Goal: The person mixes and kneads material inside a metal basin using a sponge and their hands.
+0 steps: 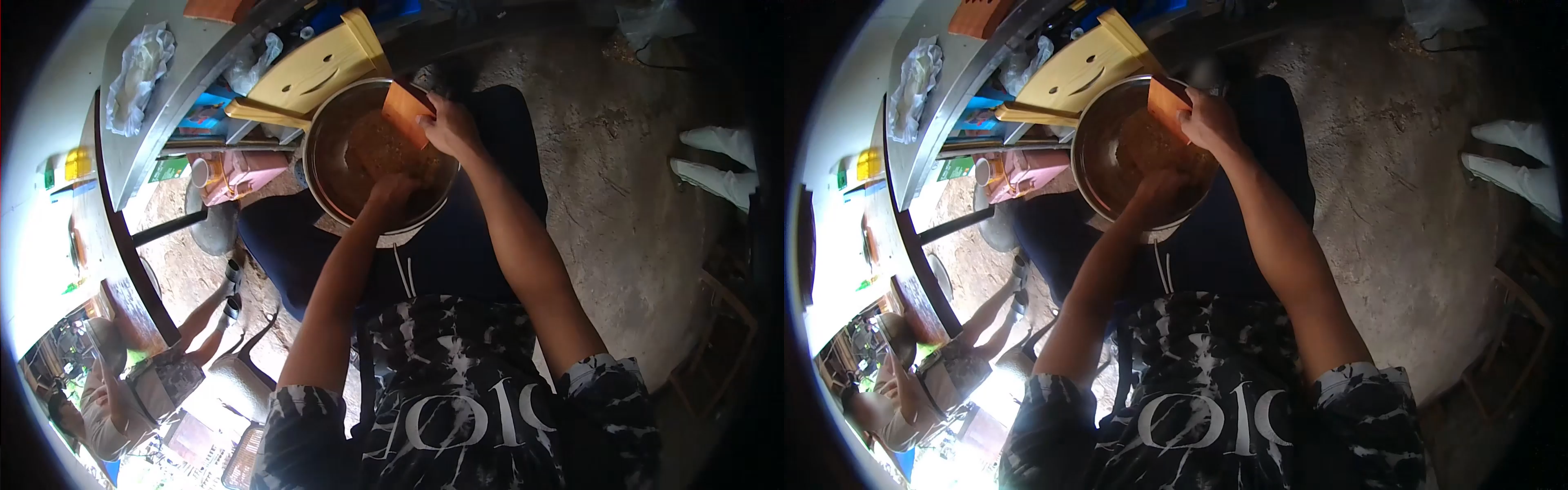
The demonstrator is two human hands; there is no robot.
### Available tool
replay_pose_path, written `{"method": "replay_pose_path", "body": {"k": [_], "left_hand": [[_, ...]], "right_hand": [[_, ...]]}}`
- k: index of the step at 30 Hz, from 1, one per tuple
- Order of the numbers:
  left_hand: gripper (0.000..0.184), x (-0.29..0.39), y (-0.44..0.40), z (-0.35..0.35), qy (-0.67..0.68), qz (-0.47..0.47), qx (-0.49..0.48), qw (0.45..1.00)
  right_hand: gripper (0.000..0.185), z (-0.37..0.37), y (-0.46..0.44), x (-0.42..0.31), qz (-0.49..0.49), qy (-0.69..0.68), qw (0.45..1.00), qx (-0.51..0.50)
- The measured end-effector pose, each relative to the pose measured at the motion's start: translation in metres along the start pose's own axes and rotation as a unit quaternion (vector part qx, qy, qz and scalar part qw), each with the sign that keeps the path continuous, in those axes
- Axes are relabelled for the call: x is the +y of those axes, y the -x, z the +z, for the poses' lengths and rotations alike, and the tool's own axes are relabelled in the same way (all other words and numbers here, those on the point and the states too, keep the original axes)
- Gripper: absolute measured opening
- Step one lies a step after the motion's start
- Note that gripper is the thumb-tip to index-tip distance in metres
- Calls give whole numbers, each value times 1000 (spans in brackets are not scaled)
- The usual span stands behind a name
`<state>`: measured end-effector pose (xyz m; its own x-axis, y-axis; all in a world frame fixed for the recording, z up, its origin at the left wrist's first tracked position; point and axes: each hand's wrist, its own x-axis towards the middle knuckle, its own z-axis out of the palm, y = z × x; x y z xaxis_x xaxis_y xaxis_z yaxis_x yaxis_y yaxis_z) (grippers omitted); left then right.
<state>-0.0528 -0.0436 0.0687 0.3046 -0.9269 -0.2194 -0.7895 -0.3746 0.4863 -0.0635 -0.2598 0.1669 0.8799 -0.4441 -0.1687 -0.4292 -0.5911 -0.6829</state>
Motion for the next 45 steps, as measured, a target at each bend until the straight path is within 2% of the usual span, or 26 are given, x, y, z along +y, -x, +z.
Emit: {"method": "replay_pose_path", "body": {"k": [3,5,6,8,9,11,12,14,20,23,24,26,30,32,33,35,36,38,42,44,45], "left_hand": [[29,-17,-9,7,15,-40,-9,999],[31,-47,-10,7,149,-10,184,971],[31,-48,-9,-3,148,-11,181,972],[34,-47,-11,-30,169,-89,161,968],[34,-53,-8,-34,167,-88,160,969],[28,-60,-4,-38,81,-227,38,970],[28,-55,-3,-40,81,-227,39,970],[33,-41,8,-41,2,-354,-73,932],[25,-19,-3,10,-25,-428,-73,901],[24,-43,-10,56,-36,-393,-44,918],[24,-42,-10,51,-33,-397,-39,916],[46,-41,-5,43,-9,-357,-6,934],[40,-39,1,-15,103,-307,38,945],[36,-41,8,-23,222,-275,218,910],[36,-39,8,-28,230,-278,228,904],[33,-35,10,-32,231,-363,210,878],[33,-43,10,-19,242,-365,219,872],[25,-69,6,26,240,-355,267,863],[19,-74,-7,42,248,-341,294,858],[20,-49,-6,12,235,-406,192,862],[20,-44,-6,17,240,-407,190,861]], "right_hand": [[43,2,-4,4,14,-25,1000,-9],[42,-2,-1,2,27,-8,999,-28],[42,0,0,2,28,-11,999,-30],[39,1,-2,4,1,-25,1000,-15],[39,2,-2,4,1,-27,1000,-13],[38,5,-3,5,16,-1,1000,0],[38,5,-4,7,16,0,1000,1],[41,6,-6,8,21,13,999,-34],[50,2,-4,-1,21,14,999,-44],[40,1,0,-5,3,21,999,-25],[40,3,-2,-1,-3,24,999,-27],[39,11,0,6,-43,23,999,14],[51,12,5,-6,-18,56,997,-47],[53,20,14,-9,-19,70,995,-62],[53,23,18,-12,-27,81,994,-67],[57,28,29,-21,-64,67,995,-31],[57,29,33,-28,-72,79,994,-36],[63,32,41,-43,-271,40,953,133],[70,59,52,-51,-283,41,952,112],[72,99,47,-12,-285,122,950,32],[72,98,52,-15,-284,126,950,27]]}}
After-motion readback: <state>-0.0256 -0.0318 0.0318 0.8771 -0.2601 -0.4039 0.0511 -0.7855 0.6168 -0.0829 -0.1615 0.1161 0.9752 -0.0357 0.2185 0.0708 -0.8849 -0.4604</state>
